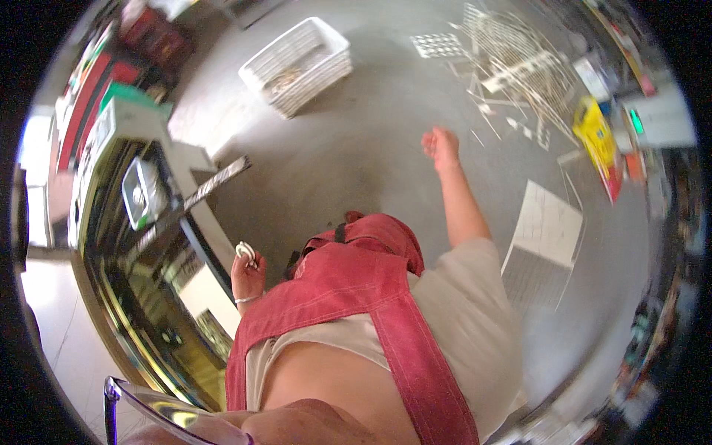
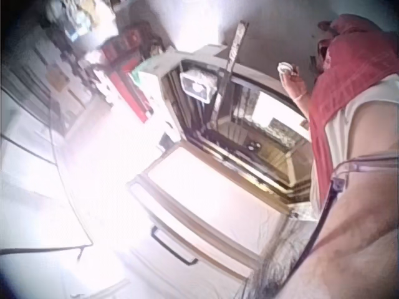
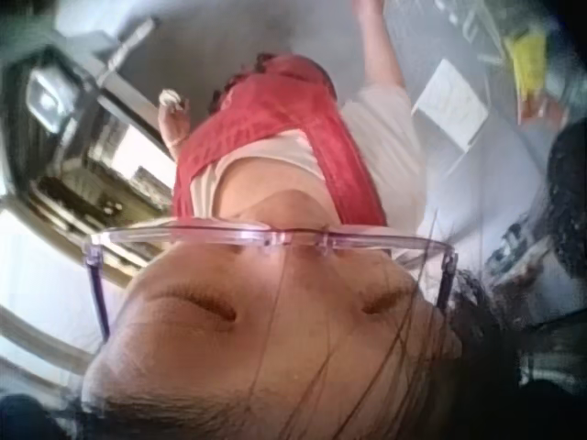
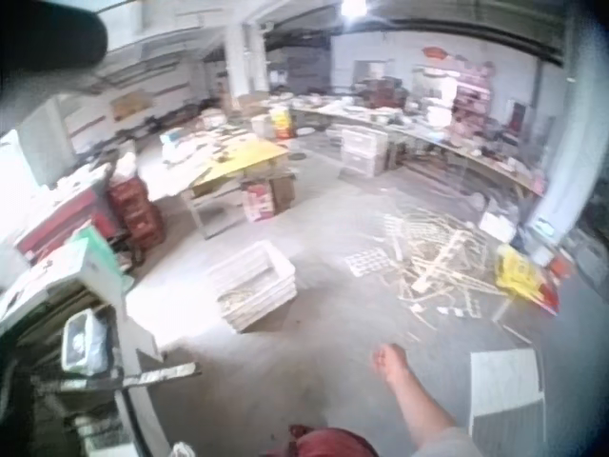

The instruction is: The person picks up small round buttons from a tray inside a display case and places them into a plastic container. They also handle a white template with circular cutouts, positioning it against the case interior.

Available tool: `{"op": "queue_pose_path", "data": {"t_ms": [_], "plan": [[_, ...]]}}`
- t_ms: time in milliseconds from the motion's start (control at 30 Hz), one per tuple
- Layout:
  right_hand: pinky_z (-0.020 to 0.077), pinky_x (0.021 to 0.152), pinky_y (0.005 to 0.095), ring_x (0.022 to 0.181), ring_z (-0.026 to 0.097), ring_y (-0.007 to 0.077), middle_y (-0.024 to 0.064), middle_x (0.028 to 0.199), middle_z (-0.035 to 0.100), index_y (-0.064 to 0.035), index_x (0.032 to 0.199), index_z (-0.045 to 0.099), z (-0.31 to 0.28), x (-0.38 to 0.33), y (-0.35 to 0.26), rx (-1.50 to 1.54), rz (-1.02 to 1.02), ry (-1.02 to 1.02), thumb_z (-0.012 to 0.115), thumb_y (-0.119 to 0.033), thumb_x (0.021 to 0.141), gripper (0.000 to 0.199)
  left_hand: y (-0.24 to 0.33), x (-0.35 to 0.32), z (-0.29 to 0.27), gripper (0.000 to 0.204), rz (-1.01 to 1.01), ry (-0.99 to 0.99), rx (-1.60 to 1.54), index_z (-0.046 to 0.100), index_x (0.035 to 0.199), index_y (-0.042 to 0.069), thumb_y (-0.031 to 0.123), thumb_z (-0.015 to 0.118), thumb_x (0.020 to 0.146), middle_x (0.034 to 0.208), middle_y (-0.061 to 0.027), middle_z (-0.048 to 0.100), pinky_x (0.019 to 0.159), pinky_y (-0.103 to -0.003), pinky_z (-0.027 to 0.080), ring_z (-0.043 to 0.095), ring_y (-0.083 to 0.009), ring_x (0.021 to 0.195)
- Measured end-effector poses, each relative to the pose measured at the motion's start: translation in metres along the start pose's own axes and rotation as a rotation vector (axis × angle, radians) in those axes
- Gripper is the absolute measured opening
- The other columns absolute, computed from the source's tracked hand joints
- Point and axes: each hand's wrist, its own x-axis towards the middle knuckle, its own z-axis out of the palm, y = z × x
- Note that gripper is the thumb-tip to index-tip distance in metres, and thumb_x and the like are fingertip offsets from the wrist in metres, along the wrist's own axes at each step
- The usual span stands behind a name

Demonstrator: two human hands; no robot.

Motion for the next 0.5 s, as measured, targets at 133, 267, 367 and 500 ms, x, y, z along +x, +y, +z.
{"op": "queue_pose_path", "data": {"t_ms": [133,267,367,500], "plan": [[0.0538,0.057,0.0336,0.073,0.068,0.0183,0.0084,0.089,0.071,-0.0089,0.107,0.061,0.079,-0.013,0.084,-0.281,0.186,-0.288,0.060,-0.028,0.096,0.022,-0.004,-0.016,-0.011,0.029,0.078,0.038,-0.039,0.061,0.122,0.005,0.010,0.059,0.093,0.106,-0.0073,0.067,0.079,-0.038,0.054,0.064,-0.0233,0.095],[0.0513,0.059,0.0315,0.071,0.066,0.0171,0.0080,0.085,0.070,-0.0067,0.104,0.065,0.100,-0.002,0.157,-0.943,-0.175,-0.691,0.061,-0.029,0.095,0.025,-0.002,-0.025,-0.016,0.024,0.154,0.123,-0.077,0.061,0.119,0.003,0.010,0.058,0.096,0.101,-0.0094,0.067,0.072,-0.036,0.057,0.067,-0.0232,0.087],[0.0547,0.078,0.0424,0.093,0.070,0.0326,0.0197,0.100,0.072,0.0004,0.118,0.063,0.130,-0.031,0.153,-1.591,-0.469,-0.947,0.068,-0.029,0.087,0.043,-0.019,-0.046,-0.035,0.018,0.199,0.280,-0.191,0.062,0.112,0.004,0.011,0.059,0.096,0.096,-0.0075,0.068,0.065,-0.034,0.060,0.069,-0.0216,0.078],[0.0524,0.089,0.0450,0.104,0.067,0.0371,0.0231,0.108,0.070,-0.0005,0.120,0.064,0.157,-0.039,0.169,-1.752,-0.393,-1.170,0.066,-0.032,0.085,0.047,-0.042,-0.071,-0.074,0.016,0.281,0.408,-0.319,0.063,0.111,0.006,0.012,0.060,0.096,0.096,-0.0068,0.069,0.063,-0.032,0.059,0.069,-0.0198,0.077]]}}
